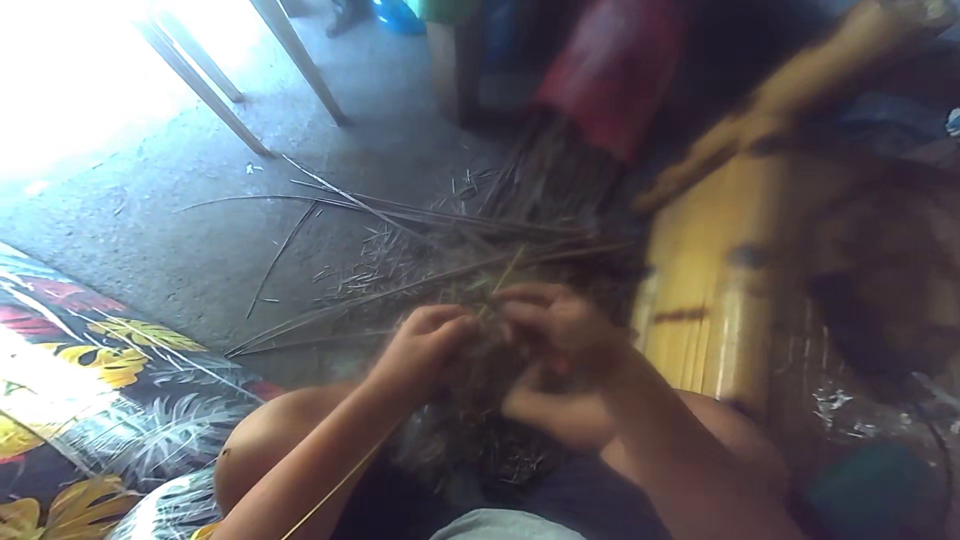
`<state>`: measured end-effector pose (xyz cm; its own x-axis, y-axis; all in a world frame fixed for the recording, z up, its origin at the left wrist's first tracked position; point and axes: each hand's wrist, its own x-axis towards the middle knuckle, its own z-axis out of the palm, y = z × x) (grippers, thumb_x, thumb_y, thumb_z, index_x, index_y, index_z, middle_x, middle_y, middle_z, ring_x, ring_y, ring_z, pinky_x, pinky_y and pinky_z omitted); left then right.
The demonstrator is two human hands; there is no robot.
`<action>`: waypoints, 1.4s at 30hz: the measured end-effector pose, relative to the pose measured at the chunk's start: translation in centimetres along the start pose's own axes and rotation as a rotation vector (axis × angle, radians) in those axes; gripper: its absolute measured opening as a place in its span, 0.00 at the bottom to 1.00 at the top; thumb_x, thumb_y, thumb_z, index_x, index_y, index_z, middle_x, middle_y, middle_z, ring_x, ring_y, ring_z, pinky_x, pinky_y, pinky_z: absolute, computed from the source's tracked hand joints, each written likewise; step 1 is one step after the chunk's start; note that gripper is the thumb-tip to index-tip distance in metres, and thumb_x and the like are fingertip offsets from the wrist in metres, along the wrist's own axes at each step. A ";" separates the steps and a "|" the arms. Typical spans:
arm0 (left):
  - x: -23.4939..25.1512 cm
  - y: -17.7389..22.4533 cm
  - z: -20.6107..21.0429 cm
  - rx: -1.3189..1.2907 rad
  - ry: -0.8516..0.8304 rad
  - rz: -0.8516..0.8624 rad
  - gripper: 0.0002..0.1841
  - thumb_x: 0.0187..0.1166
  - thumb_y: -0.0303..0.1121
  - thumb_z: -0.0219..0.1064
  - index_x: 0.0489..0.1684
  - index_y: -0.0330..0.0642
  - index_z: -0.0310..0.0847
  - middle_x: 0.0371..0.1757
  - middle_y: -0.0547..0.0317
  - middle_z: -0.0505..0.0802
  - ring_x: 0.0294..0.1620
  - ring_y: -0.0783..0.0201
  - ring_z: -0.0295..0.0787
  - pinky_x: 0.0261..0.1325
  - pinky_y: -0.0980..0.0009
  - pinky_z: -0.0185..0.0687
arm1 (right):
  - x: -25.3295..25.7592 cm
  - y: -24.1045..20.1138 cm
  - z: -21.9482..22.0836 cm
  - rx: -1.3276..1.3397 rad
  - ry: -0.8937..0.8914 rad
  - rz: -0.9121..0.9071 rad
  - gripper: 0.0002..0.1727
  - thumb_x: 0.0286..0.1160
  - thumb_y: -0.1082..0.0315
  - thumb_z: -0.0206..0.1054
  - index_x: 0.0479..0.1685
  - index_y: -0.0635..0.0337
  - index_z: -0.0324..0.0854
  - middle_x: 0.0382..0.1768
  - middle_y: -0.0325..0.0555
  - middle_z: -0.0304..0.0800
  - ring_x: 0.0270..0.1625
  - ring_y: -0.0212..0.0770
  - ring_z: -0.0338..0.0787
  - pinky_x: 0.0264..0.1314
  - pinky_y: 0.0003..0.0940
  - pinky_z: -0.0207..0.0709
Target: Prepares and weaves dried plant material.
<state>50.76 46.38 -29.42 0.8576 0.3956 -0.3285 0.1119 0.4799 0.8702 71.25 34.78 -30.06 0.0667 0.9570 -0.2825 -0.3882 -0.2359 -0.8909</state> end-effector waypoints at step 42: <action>0.3 -0.2 -0.4 0.137 0.087 -0.032 0.07 0.80 0.32 0.71 0.38 0.38 0.91 0.23 0.61 0.87 0.15 0.77 0.72 0.18 0.83 0.67 | 0.1 -1.1 -2.4 0.113 0.294 -0.022 0.19 0.92 0.65 0.49 0.69 0.60 0.81 0.30 0.42 0.87 0.20 0.29 0.80 0.23 0.23 0.79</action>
<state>50.75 46.77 -29.81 0.8068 0.4509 -0.3818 0.2104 0.3845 0.8988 73.84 34.71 -29.94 0.3328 0.8678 -0.3692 -0.4827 -0.1795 -0.8572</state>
